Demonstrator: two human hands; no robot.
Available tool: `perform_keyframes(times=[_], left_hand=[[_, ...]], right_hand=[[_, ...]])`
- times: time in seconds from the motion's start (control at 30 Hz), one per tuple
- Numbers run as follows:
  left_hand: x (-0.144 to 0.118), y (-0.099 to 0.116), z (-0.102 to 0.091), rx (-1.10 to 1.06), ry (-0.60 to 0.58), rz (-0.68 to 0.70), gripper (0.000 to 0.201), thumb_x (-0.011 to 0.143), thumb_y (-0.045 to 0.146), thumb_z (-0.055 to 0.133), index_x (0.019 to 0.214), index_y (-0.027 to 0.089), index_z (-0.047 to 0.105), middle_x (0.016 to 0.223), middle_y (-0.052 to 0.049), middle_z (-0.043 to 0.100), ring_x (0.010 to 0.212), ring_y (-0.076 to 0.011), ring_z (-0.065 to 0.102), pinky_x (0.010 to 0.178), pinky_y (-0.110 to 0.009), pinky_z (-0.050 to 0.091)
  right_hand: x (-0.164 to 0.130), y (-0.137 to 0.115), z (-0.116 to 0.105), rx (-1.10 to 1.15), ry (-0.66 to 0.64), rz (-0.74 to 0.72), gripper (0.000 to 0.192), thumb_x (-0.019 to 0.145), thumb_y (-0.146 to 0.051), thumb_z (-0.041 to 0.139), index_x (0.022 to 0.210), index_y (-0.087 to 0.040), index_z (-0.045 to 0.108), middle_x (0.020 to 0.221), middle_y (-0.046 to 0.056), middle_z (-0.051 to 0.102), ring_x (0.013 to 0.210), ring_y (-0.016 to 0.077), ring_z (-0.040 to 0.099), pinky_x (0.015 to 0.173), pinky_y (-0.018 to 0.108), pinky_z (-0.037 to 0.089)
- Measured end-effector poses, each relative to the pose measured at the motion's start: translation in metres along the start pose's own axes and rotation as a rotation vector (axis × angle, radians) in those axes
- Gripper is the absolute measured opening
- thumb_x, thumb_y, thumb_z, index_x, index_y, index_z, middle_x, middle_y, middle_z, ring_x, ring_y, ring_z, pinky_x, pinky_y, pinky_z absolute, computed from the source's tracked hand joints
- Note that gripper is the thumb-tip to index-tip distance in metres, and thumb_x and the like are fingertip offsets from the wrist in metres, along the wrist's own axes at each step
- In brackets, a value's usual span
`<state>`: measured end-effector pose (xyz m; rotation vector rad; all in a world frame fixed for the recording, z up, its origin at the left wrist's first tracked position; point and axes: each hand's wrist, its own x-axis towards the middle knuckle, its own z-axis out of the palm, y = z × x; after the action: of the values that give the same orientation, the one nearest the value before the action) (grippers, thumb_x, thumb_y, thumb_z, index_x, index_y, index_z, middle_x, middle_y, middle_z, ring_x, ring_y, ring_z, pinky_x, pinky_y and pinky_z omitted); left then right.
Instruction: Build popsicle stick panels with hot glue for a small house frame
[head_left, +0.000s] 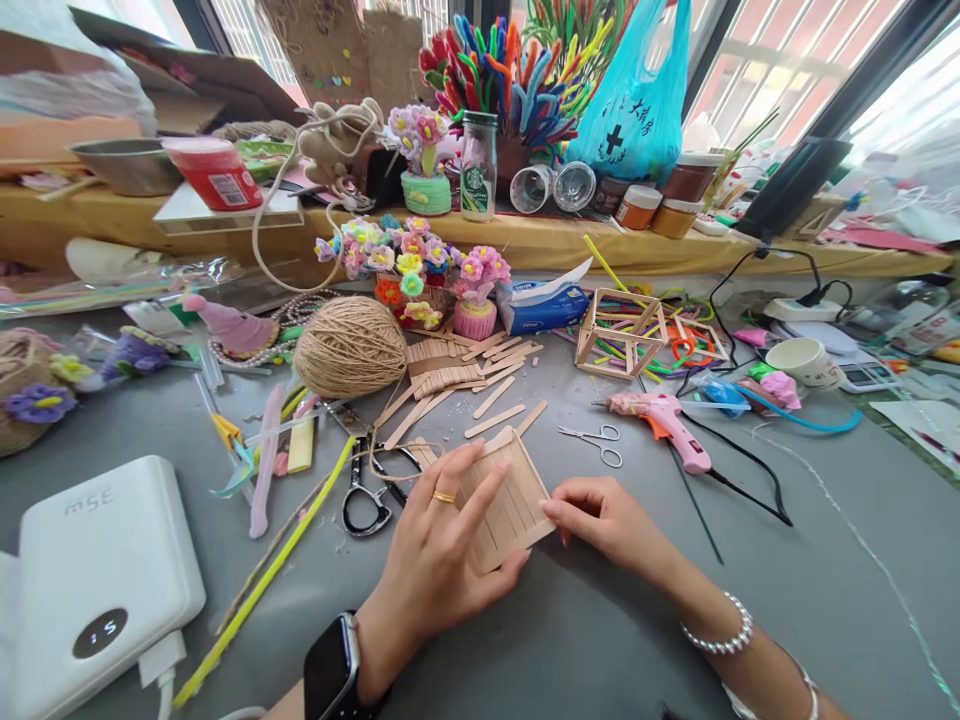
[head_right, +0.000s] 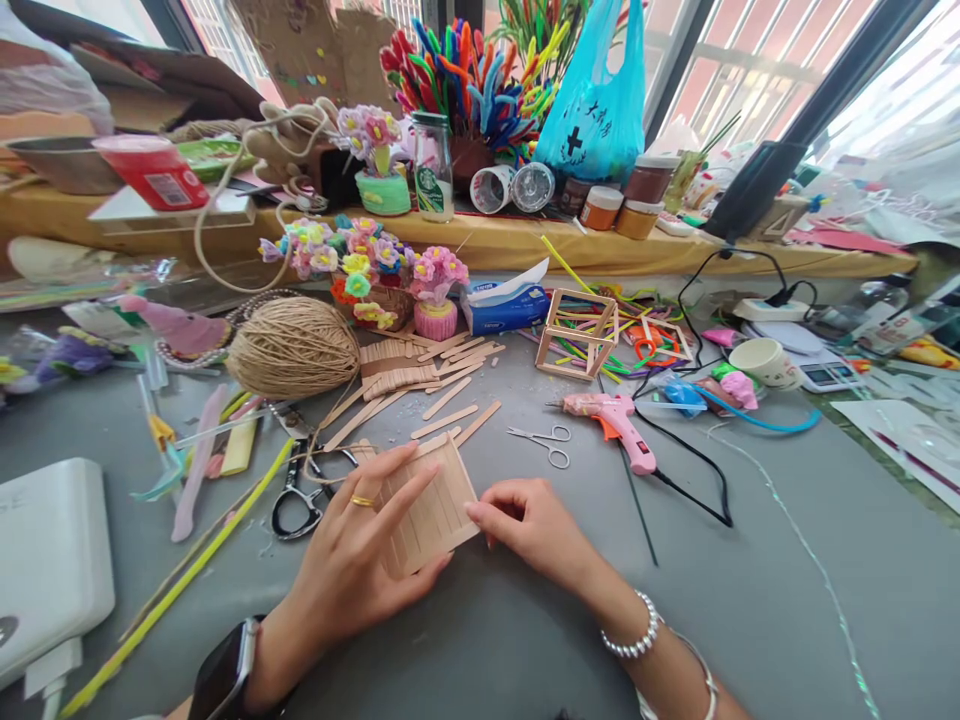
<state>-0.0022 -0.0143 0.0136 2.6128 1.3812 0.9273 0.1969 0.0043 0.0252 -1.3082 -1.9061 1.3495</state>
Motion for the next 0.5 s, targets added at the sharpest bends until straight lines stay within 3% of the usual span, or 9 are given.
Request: perform_keyframes(times=[0.23,0.37,0.5], left_hand=[[-0.003,0.0,-0.007,-0.133,0.039,0.09,0.084,0.064,0.043,0.06,0.132,0.018,0.019,0.128,-0.016,0.036,0.117,-0.0318,0.035,0.096,-0.049,0.03],[-0.004,-0.002,-0.007,-0.177,0.016,0.161,0.087,0.062,0.048,0.06,0.133,0.019,0.018,0.127,-0.016,0.039,0.117,-0.0327,0.036,0.099,-0.054,0.021],[-0.002,-0.003,-0.008,-0.178,-0.019,0.173,0.085,0.063,0.047,0.06,0.132,0.017,0.02,0.127,-0.015,0.041,0.119,-0.0325,0.034,0.101,-0.055,0.014]], right_hand=[[-0.006,-0.001,0.0,0.26,-0.106,-0.145,0.048,0.08,-0.057,0.035,0.059,-0.016,0.049,0.062,0.0,0.047,0.059,0.0108,0.042,0.056,0.024,0.033],[-0.01,-0.005,0.003,0.202,-0.143,-0.16,0.05,0.076,-0.062,0.037,0.06,-0.016,0.049,0.064,0.0,0.043,0.059,0.0113,0.038,0.053,0.024,0.032],[-0.011,-0.007,0.001,0.136,-0.123,-0.14,0.044,0.08,-0.054,0.037,0.055,-0.018,0.041,0.061,-0.001,0.036,0.057,0.0106,0.034,0.052,0.023,0.029]])
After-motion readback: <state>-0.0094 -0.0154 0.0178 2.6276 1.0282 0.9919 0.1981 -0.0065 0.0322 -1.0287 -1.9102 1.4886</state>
